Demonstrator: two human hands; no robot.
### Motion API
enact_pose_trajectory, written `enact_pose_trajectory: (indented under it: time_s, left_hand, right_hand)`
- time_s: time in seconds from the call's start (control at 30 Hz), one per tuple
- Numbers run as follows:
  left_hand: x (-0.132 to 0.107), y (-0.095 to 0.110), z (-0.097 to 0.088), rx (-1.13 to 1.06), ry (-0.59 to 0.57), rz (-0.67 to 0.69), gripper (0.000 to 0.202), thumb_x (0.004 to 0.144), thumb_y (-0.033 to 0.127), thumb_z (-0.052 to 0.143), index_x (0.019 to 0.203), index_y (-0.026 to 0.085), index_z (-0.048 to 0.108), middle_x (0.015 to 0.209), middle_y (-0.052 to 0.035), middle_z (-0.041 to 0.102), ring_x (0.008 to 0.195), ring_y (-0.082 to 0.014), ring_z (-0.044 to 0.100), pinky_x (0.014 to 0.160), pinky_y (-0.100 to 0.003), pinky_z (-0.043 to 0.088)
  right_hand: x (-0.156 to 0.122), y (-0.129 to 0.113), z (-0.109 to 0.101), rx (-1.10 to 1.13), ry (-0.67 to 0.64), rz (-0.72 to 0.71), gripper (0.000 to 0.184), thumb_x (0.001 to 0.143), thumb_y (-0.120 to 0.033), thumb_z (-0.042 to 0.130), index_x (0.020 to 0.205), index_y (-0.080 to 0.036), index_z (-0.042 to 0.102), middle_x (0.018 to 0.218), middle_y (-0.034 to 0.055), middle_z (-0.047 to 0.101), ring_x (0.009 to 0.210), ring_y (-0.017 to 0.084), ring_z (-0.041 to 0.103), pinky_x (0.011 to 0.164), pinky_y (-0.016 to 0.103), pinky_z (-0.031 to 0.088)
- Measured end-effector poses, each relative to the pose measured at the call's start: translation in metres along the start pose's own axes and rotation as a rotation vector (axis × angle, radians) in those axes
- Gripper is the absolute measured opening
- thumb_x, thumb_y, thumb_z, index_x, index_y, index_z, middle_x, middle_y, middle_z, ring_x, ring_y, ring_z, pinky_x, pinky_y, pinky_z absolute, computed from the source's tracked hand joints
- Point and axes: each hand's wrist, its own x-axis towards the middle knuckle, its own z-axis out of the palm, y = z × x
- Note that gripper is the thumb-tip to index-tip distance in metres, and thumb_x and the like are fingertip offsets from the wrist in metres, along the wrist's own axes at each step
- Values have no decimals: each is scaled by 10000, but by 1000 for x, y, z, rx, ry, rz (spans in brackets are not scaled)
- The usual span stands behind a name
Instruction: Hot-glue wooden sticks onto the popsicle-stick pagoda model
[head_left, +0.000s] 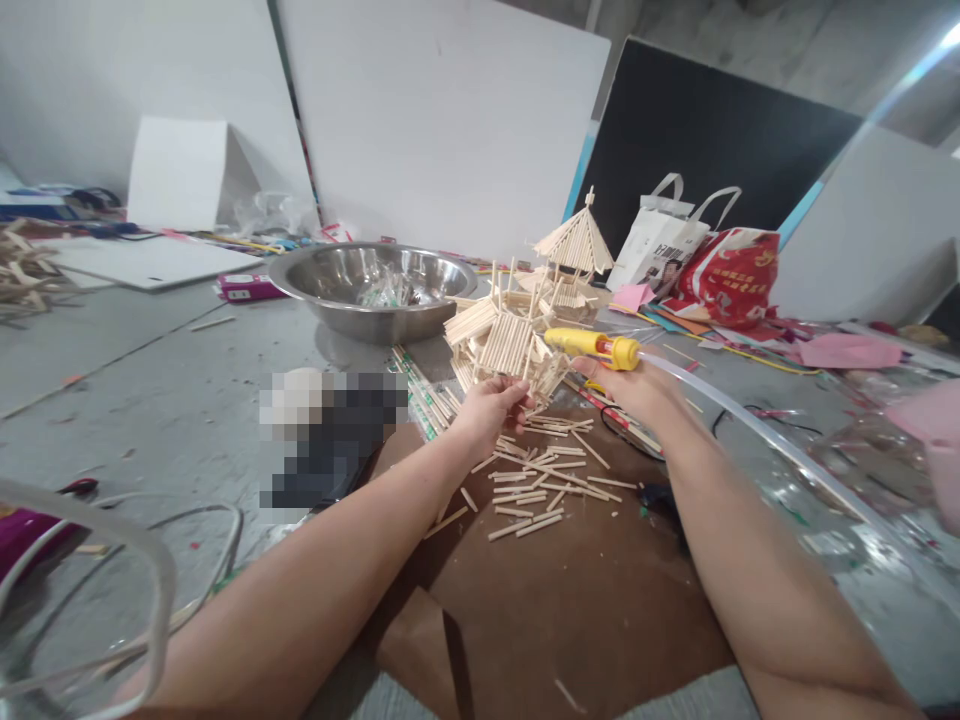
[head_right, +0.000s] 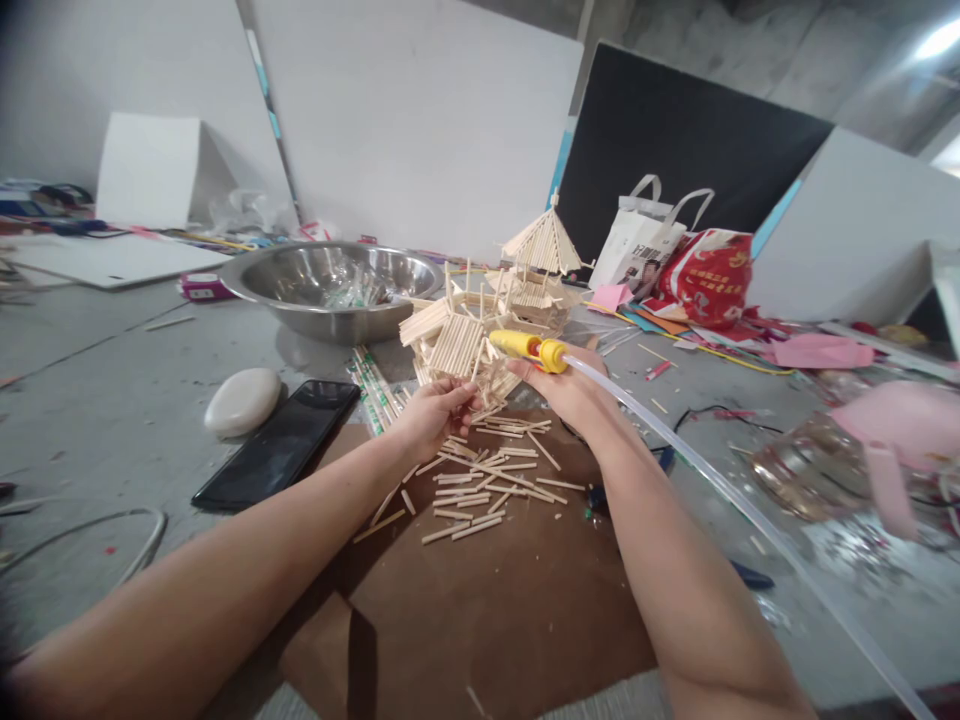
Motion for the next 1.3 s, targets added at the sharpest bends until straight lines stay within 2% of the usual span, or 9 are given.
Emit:
enact_pose_trajectory:
  time_s: [0.3, 0.47, 0.73, 1.03, 1.3]
  left_hand:
    - [0, -6, -4, 26, 10, 17, 216, 634, 299, 624, 667, 146, 475, 543, 16, 557, 358, -48, 445, 326, -171, 369]
    - [-1, -9, -4, 48, 27, 46, 201, 647, 301, 609, 667, 145, 483, 538, 17, 553, 345, -42, 432, 317, -168, 356]
    - [-3, -11, -2, 70, 41, 78, 198, 660, 297, 595, 650, 147, 466, 517, 26, 533, 327, -41, 409, 311, -176, 343]
    - [-4, -10, -1, 66, 54, 77, 205, 656, 308, 597, 639, 146, 472, 508, 29, 528, 327, -38, 406, 310, -168, 335]
    - [-5, -9, 0, 48, 55, 77, 196, 657, 291, 596, 638, 143, 469, 506, 25, 532, 323, -33, 407, 315, -158, 329]
  right_hand:
    - [6, 0, 0, -66, -2, 90, 506, 641, -625, 425, 874, -229, 636, 796, 68, 655, 750, 256, 581, 535, 314, 399]
    - [11, -3, -3, -71, -22, 45, 479, 651, -616, 420, 832, -235, 649, 752, 48, 656, 739, 237, 584, 565, 309, 414]
    - [14, -3, -3, -59, -16, 28, 457, 646, -592, 451, 843, -232, 651, 712, 50, 646, 682, 225, 584, 525, 303, 413]
    - [19, -3, -5, -81, 1, -3, 427, 617, -600, 481, 755, -236, 655, 634, 48, 630, 664, 238, 575, 500, 320, 408]
    - [23, -6, -10, -60, -22, 32, 383, 592, -550, 546, 785, -233, 639, 747, 47, 641, 716, 247, 577, 576, 362, 440]
